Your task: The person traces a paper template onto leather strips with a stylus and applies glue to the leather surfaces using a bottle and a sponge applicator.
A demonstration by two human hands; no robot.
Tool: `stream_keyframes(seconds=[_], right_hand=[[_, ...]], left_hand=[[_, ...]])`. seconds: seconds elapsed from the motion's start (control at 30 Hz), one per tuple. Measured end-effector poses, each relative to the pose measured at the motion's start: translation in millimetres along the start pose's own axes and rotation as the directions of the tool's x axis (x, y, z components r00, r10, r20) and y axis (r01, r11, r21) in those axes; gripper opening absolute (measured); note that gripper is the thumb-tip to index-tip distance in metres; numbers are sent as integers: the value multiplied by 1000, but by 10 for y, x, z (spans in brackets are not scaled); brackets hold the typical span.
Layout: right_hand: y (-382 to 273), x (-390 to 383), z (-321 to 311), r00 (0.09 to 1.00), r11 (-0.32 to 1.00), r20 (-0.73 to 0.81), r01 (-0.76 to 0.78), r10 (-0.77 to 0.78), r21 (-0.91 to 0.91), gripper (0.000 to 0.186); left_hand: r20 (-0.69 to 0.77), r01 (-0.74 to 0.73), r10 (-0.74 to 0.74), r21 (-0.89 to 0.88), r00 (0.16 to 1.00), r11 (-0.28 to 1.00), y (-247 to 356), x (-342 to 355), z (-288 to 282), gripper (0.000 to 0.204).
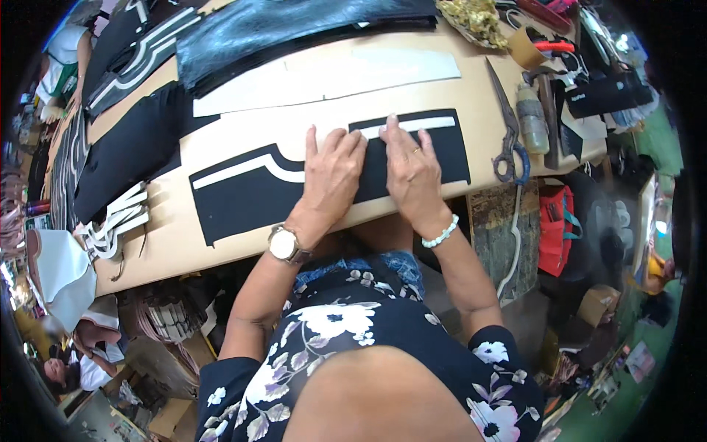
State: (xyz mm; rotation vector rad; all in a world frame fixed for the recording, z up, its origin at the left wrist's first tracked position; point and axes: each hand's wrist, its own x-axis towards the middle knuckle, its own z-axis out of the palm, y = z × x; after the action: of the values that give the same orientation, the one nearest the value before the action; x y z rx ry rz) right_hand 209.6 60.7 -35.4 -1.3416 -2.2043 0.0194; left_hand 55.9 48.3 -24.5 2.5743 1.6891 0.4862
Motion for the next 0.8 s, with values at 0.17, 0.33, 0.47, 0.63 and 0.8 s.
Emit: stream_keyframes(seconds=[0.17, 0.33, 0.47, 0.63, 0.8], right_hand=[[343, -71, -195, 995, 973, -34, -97, 91, -211, 46], [686, -147, -357, 983, 931, -87, -181, 161, -318, 41], [746, -87, -388, 953, 953, -84, -297, 292, -58, 39], [746, -145, -524, 818, 784, -166, -440, 551, 439, 41], [873, -245, -663, 746, 628, -209, -336, 633, 702, 44]], left_hand=[[15, -21, 20, 120, 1000, 993, 37, -16, -20, 38], [15, -30, 28, 127, 999, 991, 52, -3, -7, 37], [16, -27, 26, 72, 1000, 997, 69, 18, -49, 36], [-102, -101, 76, -276, 992, 956, 529, -183, 159, 62], [-244, -244, 235, -8, 941, 970, 703, -350, 311, 36]])
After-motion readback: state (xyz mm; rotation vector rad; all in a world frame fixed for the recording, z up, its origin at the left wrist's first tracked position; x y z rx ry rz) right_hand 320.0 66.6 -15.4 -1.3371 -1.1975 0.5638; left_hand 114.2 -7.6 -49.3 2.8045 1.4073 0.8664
